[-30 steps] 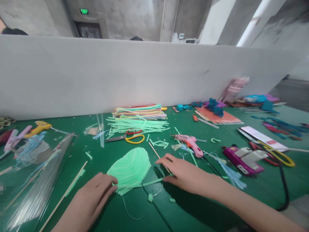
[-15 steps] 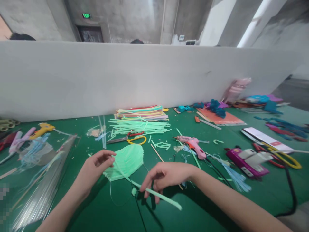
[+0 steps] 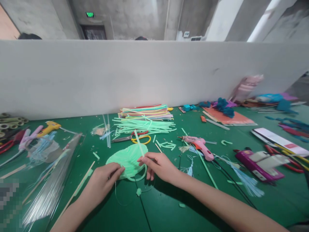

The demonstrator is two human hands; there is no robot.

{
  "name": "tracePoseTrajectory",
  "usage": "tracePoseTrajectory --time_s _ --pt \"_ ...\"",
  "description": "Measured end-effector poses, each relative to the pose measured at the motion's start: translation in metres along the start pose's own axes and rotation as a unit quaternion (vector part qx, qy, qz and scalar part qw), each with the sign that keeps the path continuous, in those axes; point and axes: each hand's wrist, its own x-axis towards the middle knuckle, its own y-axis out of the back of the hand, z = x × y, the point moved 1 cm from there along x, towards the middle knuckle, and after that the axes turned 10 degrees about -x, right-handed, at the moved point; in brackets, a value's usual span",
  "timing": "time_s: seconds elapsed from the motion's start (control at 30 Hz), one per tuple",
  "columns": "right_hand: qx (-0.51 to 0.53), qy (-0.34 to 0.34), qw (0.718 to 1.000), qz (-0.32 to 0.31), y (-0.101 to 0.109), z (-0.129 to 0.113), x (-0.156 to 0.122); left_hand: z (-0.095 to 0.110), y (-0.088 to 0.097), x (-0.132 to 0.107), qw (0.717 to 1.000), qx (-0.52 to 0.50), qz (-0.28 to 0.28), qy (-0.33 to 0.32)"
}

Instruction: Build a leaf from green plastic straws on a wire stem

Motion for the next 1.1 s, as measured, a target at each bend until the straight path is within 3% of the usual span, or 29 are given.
tracePoseTrajectory --time_s 0.1,0.3,0.4,0.57,0.77,0.9,1.1 --pt "0.029 0.018 0.999 0.027 -0.008 0.009 0.000 0.002 -0.004 -0.001 0.999 -0.039 0.016 0.021" --pt "-0.087 0.078 0.993 -0.013 -0.011 0.016 -0.003 -0.011 -0.010 -0.006 0.987 -0.138 0.066 0.046" --pt "-0.135 0.102 0.986 -0.004 -0.012 0.013 -0.006 -0.018 -0.013 -0.005 0.983 -0.158 0.071 0.053" --pt "-0.234 0.160 0.958 0.041 -0.017 0.006 -0.004 -0.023 -0.014 -0.001 0.993 -0.092 0.070 0.008" --pt "-0.316 0.137 0.939 0.008 -0.027 0.005 0.017 -0.021 -0.005 -0.002 0.996 -0.044 0.077 -0.010" --pt "-0.352 0.183 0.918 -0.001 -0.039 0.007 0.029 -0.020 -0.003 -0.002 0.994 -0.044 0.098 -0.003" --pt "-0.372 0.223 0.901 -0.009 -0.046 0.014 0.023 -0.022 -0.006 -0.004 0.989 -0.040 0.138 -0.032"
